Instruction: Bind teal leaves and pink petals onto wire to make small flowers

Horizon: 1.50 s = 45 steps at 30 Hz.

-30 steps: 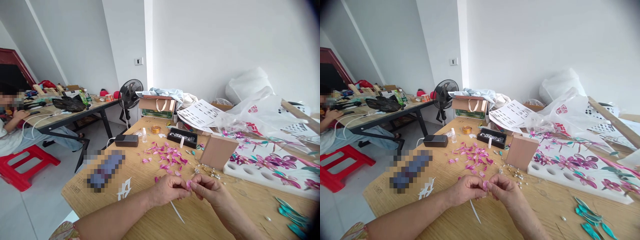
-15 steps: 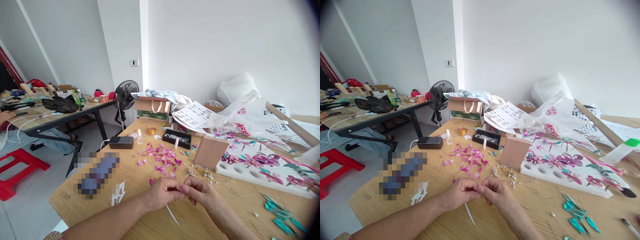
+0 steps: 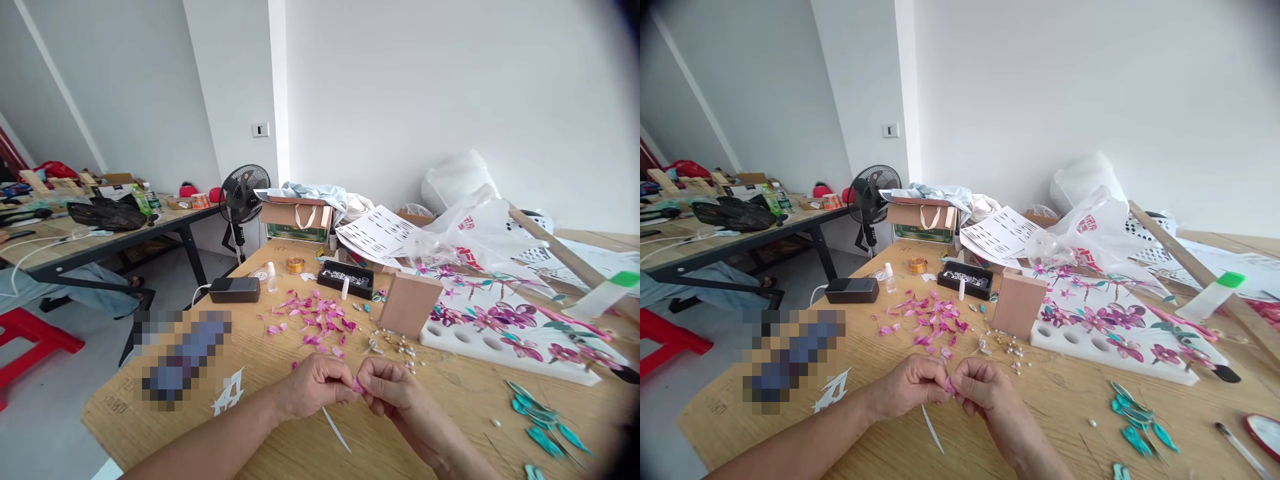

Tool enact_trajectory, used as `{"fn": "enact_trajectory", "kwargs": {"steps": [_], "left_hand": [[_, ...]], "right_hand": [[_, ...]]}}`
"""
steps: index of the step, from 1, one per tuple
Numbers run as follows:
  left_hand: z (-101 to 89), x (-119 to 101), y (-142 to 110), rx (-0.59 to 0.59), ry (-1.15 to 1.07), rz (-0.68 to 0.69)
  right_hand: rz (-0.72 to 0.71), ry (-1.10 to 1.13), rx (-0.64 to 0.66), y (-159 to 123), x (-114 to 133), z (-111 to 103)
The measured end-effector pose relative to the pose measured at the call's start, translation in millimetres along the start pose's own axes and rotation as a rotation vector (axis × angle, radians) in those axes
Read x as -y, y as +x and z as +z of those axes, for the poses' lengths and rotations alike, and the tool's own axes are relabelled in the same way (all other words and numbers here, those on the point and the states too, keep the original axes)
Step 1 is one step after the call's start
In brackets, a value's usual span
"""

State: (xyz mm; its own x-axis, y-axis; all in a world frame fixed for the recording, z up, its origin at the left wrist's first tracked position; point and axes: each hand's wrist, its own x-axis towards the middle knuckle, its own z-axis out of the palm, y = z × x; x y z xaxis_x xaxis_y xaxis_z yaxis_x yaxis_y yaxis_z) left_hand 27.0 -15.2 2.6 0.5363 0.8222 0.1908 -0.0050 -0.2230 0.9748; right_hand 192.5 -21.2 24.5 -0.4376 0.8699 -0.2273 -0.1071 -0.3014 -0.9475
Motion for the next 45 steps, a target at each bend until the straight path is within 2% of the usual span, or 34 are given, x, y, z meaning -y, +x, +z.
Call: {"fn": "enact_trajectory", "kwargs": {"steps": [9,18,21,25,28,33,39,45], "left_hand": [[2.8,6.8,-0.2,-0.01,-0.088,-0.125],[0.4,6.9,-0.2,-0.003,-0.218,-0.178],[0.9,4.3,-0.5,-0.015,-0.305,-0.237],[0.9,-3.0,-1.3,-0.036,-0.482,-0.307],[0.0,-4.4,-1.9,-0.005,-0.602,-0.354],[-0.8,2.1,-2.4,0.042,-0.695,-0.381],[-0.3,3.5,-1.2,-0.005,-0.668,-0.421],[2.4,2.6,-0.8,-0.092,-0.558,-0.357]], "right_hand": [[-0.02,-0.252,0.032,1.6,4.6,-4.6],[-0.019,-0.18,-0.004,1.5,1.2,-0.8],[-0.107,-0.237,0.021,0.7,3.3,-3.3],[-0.312,-0.329,-0.014,3.8,0.4,-7.5],[-0.459,-0.533,-0.05,6.9,-4.2,-6.6],[-0.693,-0.816,-0.013,5.0,-1.0,-5.9],[-0.75,-0.967,-0.064,2.3,3.4,-12.3],[-0.742,-1.04,-0.075,1.4,2.4,-11.7]]}}
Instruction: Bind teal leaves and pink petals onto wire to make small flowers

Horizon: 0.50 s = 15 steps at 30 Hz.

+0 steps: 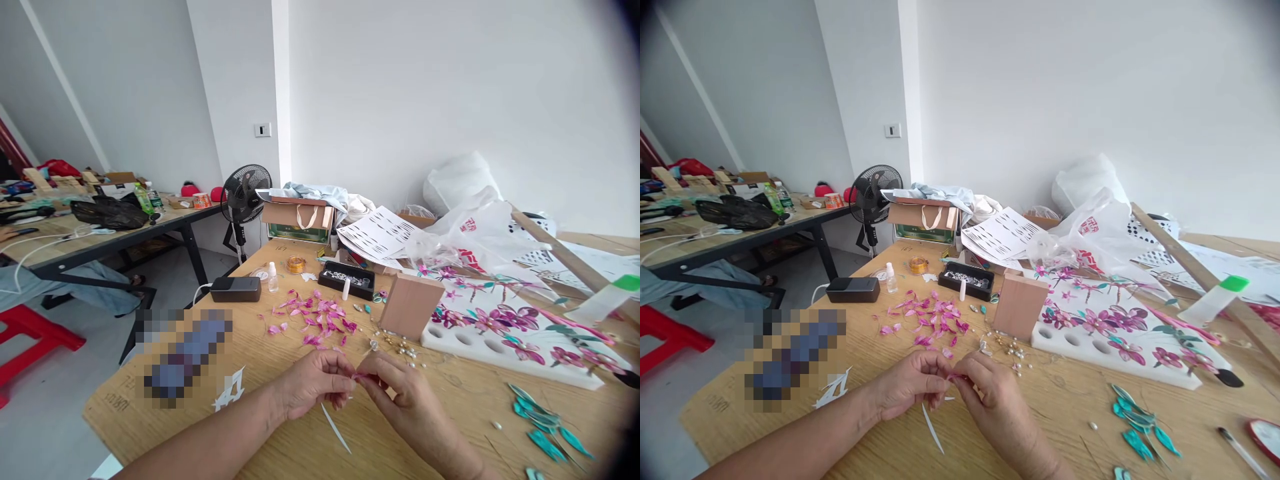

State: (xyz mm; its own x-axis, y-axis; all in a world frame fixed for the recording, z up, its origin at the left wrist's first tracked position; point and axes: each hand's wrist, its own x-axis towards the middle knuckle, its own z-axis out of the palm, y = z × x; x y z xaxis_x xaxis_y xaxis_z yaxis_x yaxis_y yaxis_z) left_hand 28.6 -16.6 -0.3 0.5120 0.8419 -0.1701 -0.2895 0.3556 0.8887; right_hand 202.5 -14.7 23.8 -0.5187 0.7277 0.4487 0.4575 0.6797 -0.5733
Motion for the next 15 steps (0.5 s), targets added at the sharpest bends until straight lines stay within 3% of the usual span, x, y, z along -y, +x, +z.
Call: {"fn": "enact_trajectory", "kwargs": {"steps": [7,15], "left_hand": [[-0.5,3.4,3.3,-0.021,0.117,0.087],[4.0,6.0,4.0,-0.132,0.538,0.313]], "right_hand": [[0.012,-0.006,-0.011,0.1,-1.2,1.4],[-0.041,-0.115,-0.067,-4.1,-7.2,9.8]]}}
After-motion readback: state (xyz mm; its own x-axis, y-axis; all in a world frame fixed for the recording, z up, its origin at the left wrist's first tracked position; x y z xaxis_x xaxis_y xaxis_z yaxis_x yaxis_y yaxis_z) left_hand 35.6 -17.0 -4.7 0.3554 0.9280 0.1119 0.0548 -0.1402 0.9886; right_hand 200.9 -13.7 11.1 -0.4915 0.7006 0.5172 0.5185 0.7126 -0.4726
